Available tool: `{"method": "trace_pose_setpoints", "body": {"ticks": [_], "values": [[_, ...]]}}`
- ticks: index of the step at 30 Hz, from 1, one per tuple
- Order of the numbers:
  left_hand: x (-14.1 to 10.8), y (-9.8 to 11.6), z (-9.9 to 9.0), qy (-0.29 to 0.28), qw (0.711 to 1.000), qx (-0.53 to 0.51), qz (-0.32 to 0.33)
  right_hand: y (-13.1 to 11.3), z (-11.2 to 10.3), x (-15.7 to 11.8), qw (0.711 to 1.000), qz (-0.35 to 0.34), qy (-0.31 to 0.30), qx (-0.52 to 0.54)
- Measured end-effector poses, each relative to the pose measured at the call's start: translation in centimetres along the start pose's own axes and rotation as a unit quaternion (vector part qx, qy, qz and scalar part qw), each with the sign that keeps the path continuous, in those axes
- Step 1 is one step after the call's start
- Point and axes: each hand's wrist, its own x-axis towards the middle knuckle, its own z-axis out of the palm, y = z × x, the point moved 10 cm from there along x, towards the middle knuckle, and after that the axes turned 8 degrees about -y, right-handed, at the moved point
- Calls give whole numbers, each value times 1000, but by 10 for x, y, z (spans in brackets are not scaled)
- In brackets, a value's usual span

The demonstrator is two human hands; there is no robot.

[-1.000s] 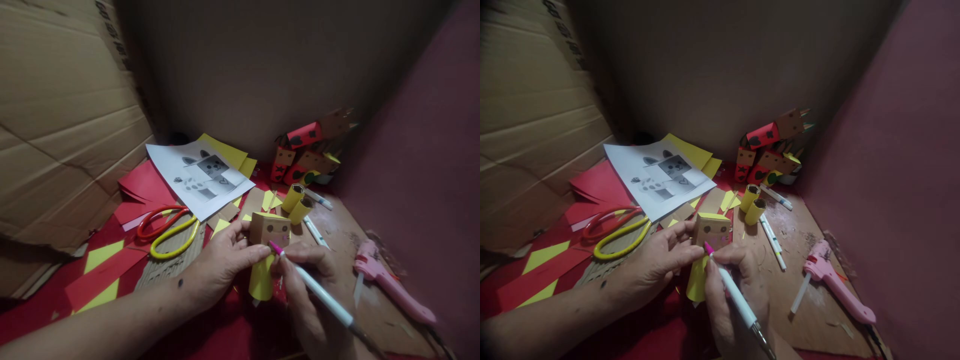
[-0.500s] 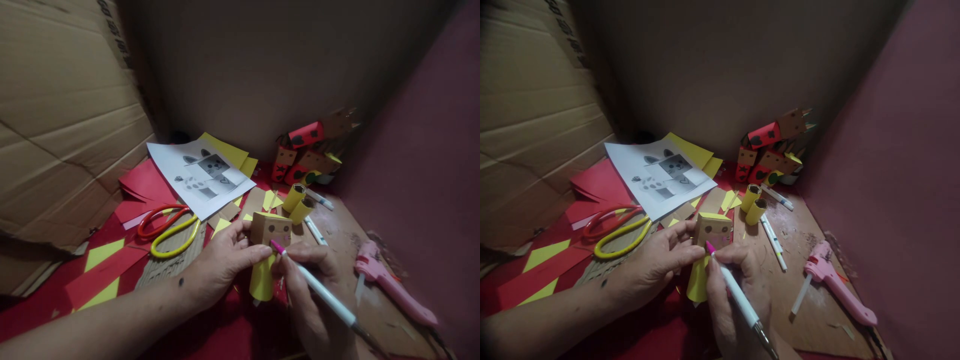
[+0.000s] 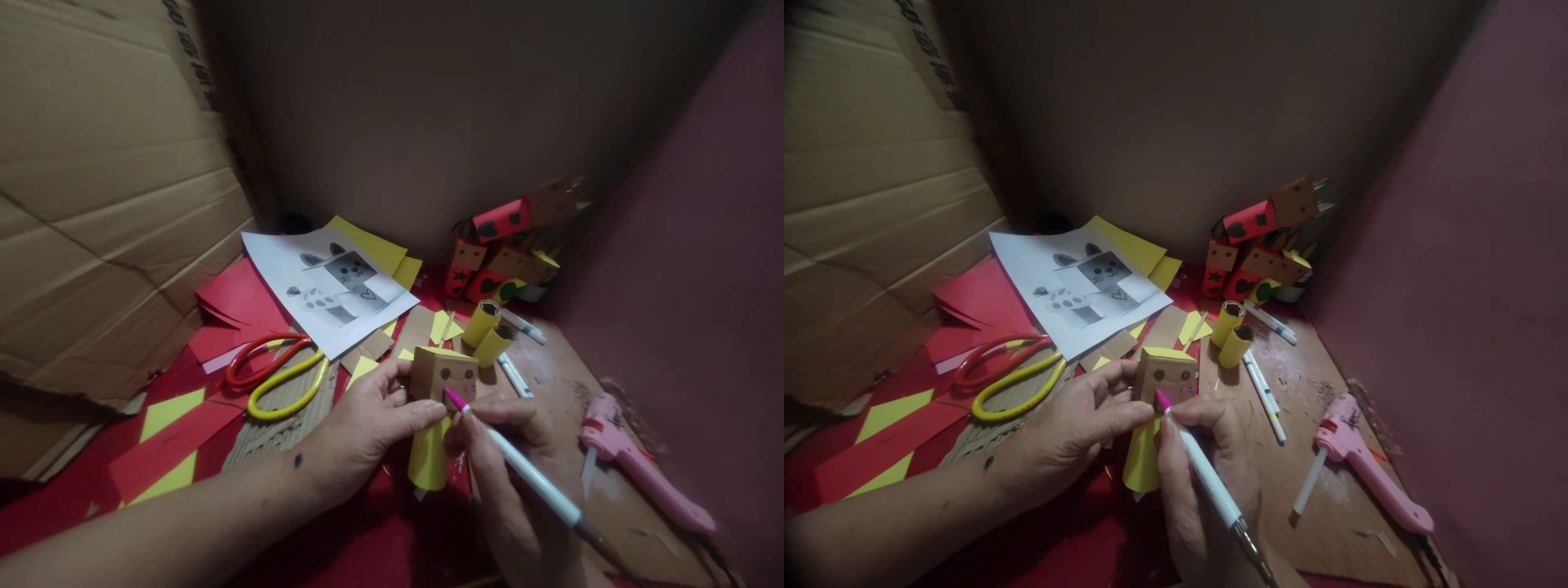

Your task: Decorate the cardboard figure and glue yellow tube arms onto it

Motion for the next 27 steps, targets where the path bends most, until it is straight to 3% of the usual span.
{"method": "trace_pose_setpoints", "body": {"ticks": [23,27], "values": [[-1,1,0,3,1000,11,-5,2,4,0,1000,-20,-18,4],[0,0,-1,5,1000,14,-9,9,2,-1,1000,7,-4,14]]}}
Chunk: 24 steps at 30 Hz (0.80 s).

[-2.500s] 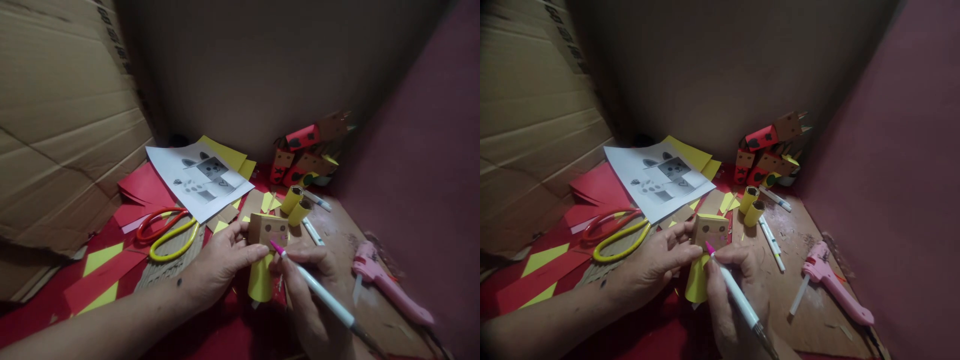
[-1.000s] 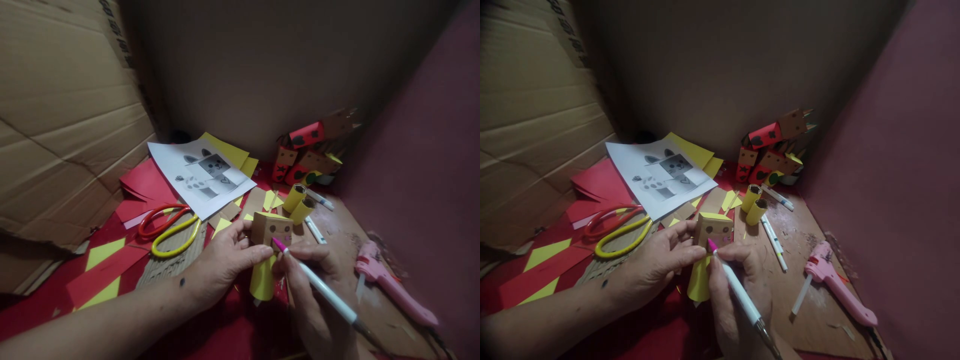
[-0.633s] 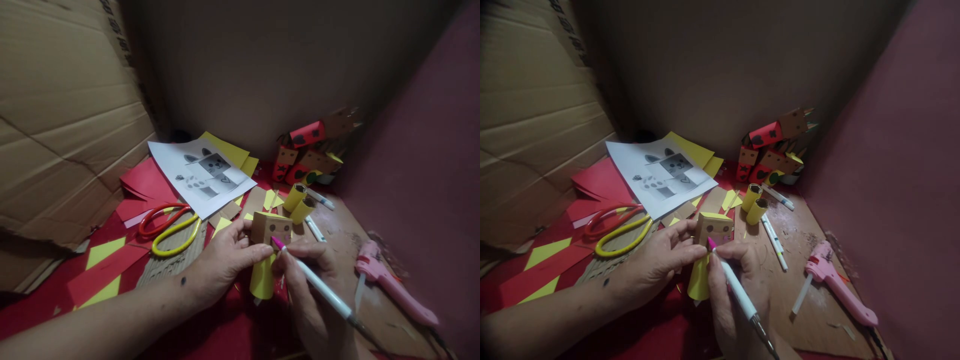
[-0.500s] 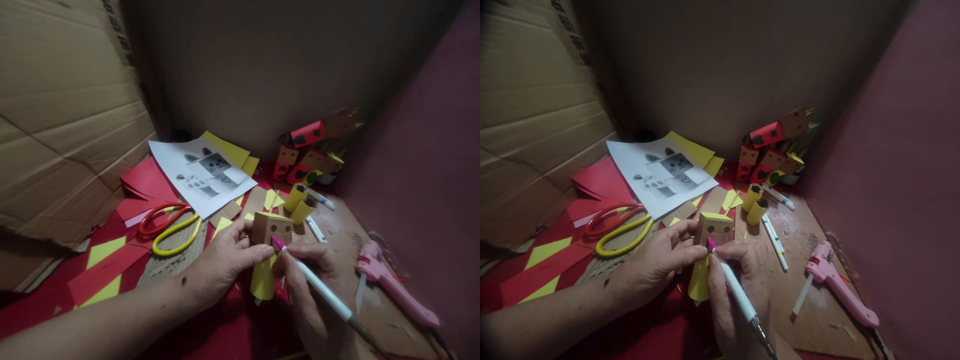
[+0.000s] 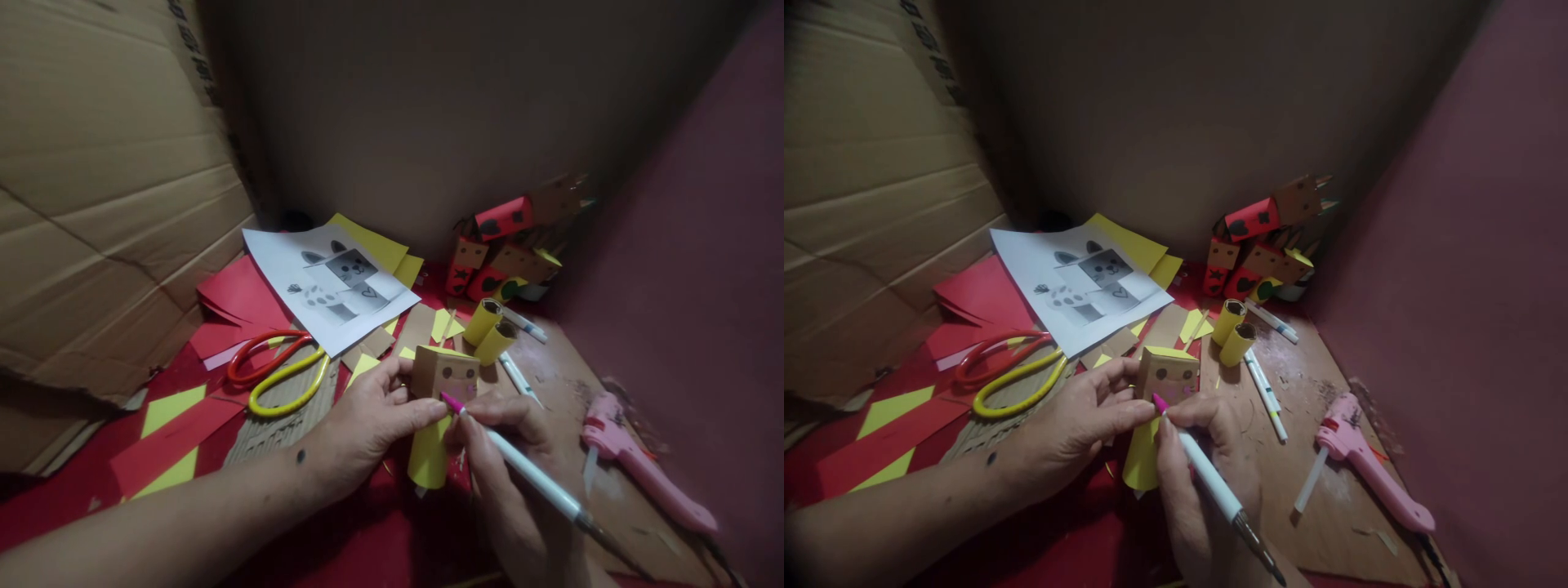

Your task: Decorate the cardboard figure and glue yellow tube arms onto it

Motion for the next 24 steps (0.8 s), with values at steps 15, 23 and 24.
{"method": "trace_pose_setpoints", "body": {"ticks": [15,23,24], "values": [[-1,-1,1,2,1000,3,-13,3,-2,-5,1000,12,11,12],[1,-1,-1,5,1000,9,-10,5,-4,-5,1000,18,8,-1],[1,-1,-2,6,1000,10,-11,5,-5,-5,1000,19,14,-4]]}}
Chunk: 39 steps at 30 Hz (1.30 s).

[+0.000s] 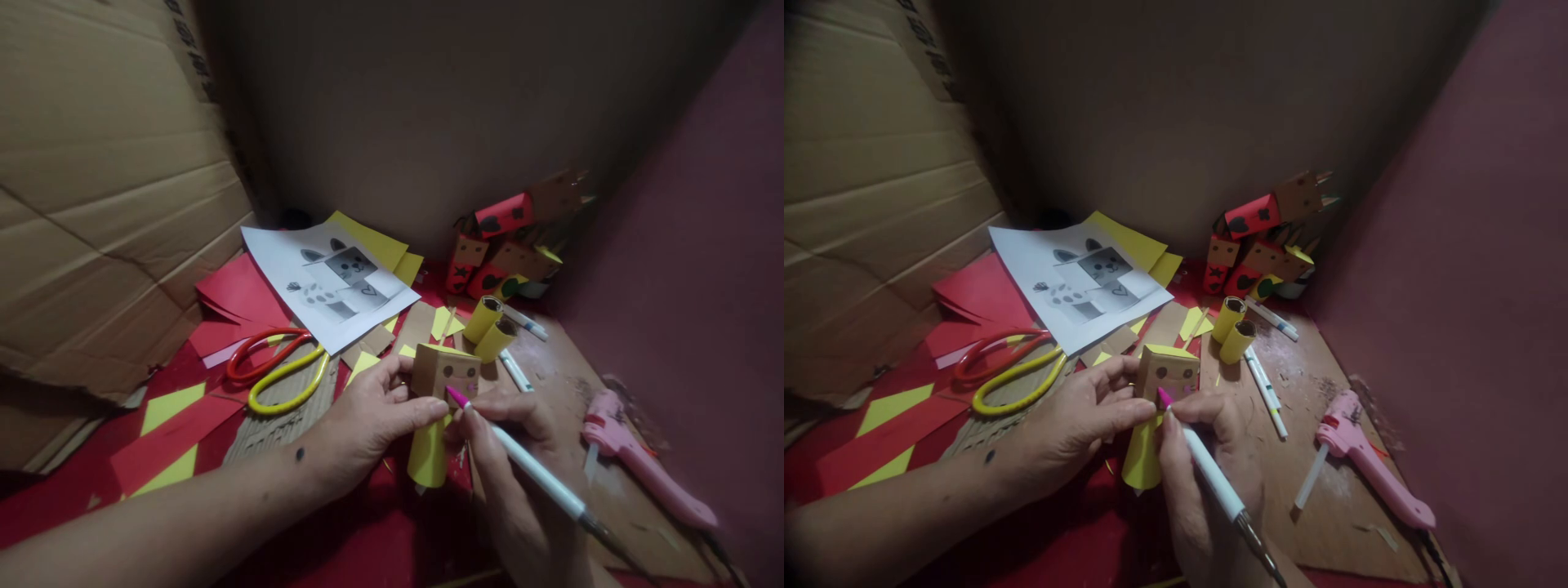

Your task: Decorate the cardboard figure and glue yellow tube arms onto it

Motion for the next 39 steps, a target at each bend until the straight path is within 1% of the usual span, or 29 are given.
{"method": "trace_pose_setpoints", "body": {"ticks": [5,13,18,24,33,39], "values": [[-1,-1,-1,8,1000,3,-5,-2,2,-1,1000,0,-5,1],[0,-1,1,-1,1000,-3,-6,-9,4,4,1000,-3,-14,19],[-1,-1,2,-3,1000,-7,-4,-8,6,4,1000,-2,-23,19],[-1,-1,2,-1,1000,-6,-7,-4,0,1,1000,8,-5,5],[-1,-2,0,9,1000,5,-18,-3,1,0,1000,4,4,16],[-1,-3,-2,15,1000,-1,-18,-7,4,1,1000,-5,-24,-11]]}}
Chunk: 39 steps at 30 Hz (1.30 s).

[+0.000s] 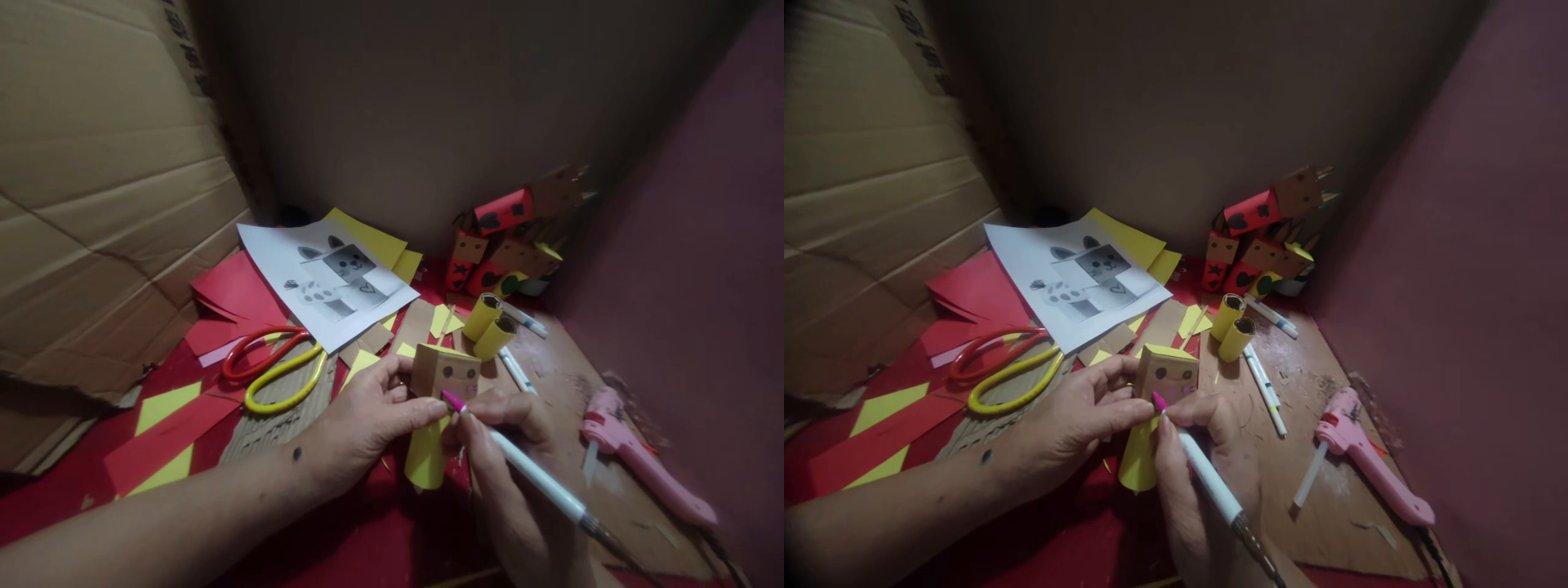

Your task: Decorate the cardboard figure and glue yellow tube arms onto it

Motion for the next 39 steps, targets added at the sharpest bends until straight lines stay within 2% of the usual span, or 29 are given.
{"method": "trace_pose_setpoints", "body": {"ticks": [14,20,26,33,39], "values": [[0,0,5,-21,1000,-2,1,-4,-1,-2,1000,8,15,1],[-1,2,6,-26,1000,13,9,-14,-4,-7,996,-13,82,43],[-1,2,4,-24,999,23,9,-17,2,-3,999,-41,13,24],[-1,3,5,-21,999,25,5,-8,-4,-5,999,-14,33,13],[-1,2,7,-34,999,21,8,-10,0,-4,999,-22,9,23]]}}
